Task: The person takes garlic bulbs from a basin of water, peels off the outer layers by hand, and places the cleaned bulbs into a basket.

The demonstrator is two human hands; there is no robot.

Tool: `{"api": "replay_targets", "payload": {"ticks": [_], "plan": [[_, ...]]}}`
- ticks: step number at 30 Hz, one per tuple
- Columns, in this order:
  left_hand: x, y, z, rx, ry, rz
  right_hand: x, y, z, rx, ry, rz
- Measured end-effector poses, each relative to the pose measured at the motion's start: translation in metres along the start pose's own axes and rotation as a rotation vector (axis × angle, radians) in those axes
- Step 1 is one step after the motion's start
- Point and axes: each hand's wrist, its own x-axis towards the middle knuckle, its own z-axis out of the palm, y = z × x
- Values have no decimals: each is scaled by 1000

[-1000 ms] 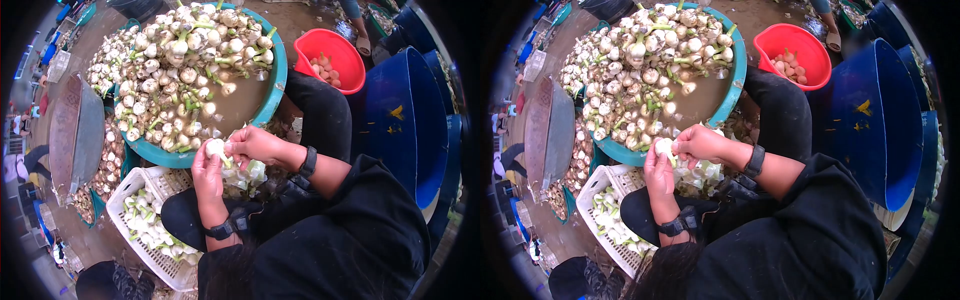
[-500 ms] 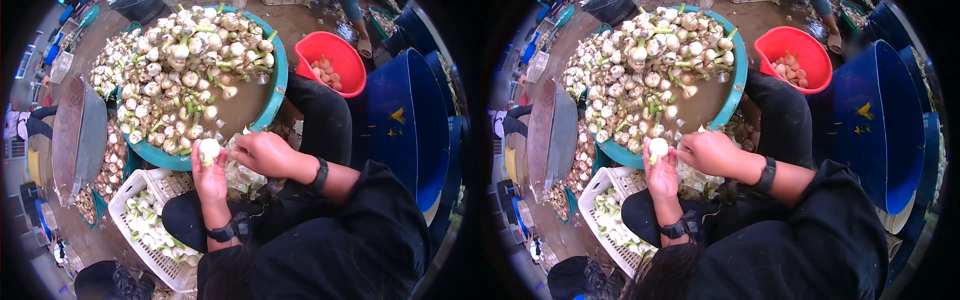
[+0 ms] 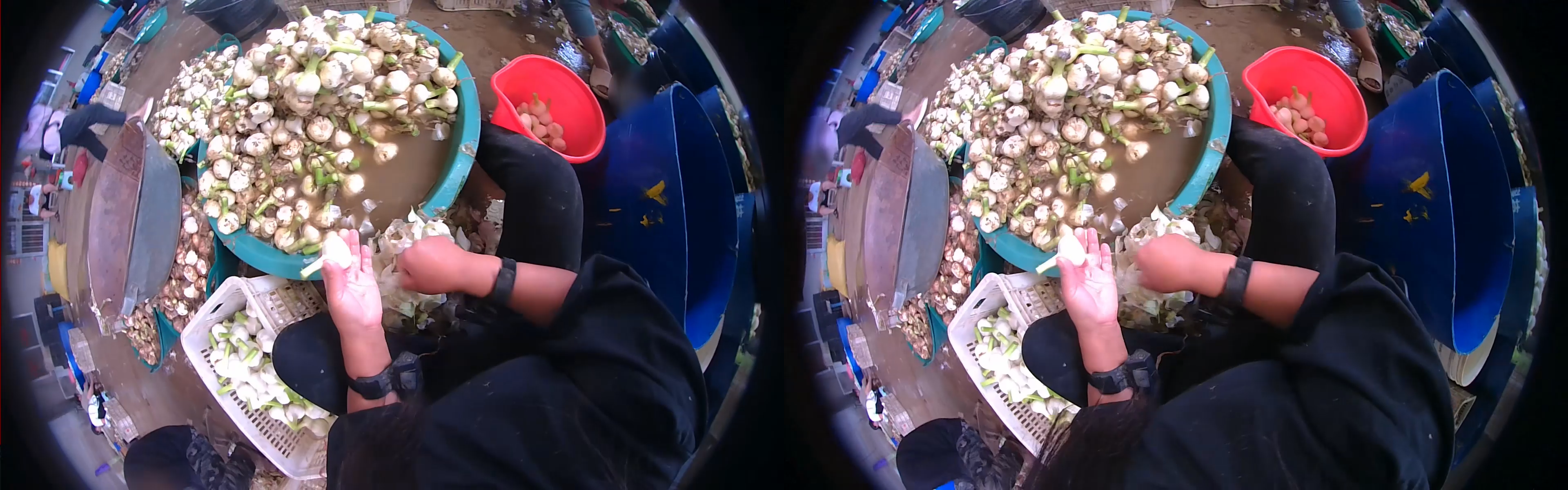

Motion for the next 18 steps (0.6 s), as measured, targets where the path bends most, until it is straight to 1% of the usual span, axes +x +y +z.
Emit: {"api": "replay_targets", "payload": {"ticks": [1, 2, 4, 5, 6, 8, 9, 10, 12, 13, 14, 15, 16, 17, 18], "plan": [[0, 3, 3, -5, 72, -39, -4, 1, -4, -2, -7, -9], [0, 6, 3, -6, 81, -32, -9, 0, -13, -50, -2, 18], [1, 9, 1, -15, 187, -17, -8, -3, -22, -95, -4, 46], [1, 9, 3, 143, 226, 22, -2, -6, -25, 286, 221, 51], [2, 4, 1, 139, 225, 15, 3, -9, -27, 663, 450, 59], [7, -6, -1, 284, 210, 65, 21, -11, -17, 901, 298, -40], [7, -9, 1, 429, 191, 91, 26, -14, -10, 814, 307, -91], [8, -8, 0, 430, 189, 89, 29, -19, -9, 766, 315, -103], [8, -2, -3, 128, 186, -61, 36, -18, 3, 849, 405, -215], [4, 3, 10, 16, 331, -98, 42, -9, 9, 913, 358, -111], [3, 5, 11, 21, 337, -94, 47, 2, 10, 975, 312, -5], [4, 7, 12, 61, 394, -52, 48, 14, 11, 1416, 217, 301], [7, 7, 13, 96, 447, -11, 45, 16, 5, 1560, 187, 318], [10, 1, 2, 341, 377, 58, 45, 14, 1, 1714, 105, 374], [10, -4, -6, 681, 248, 21, 44, 10, -2, 1865, 21, 437]]}}
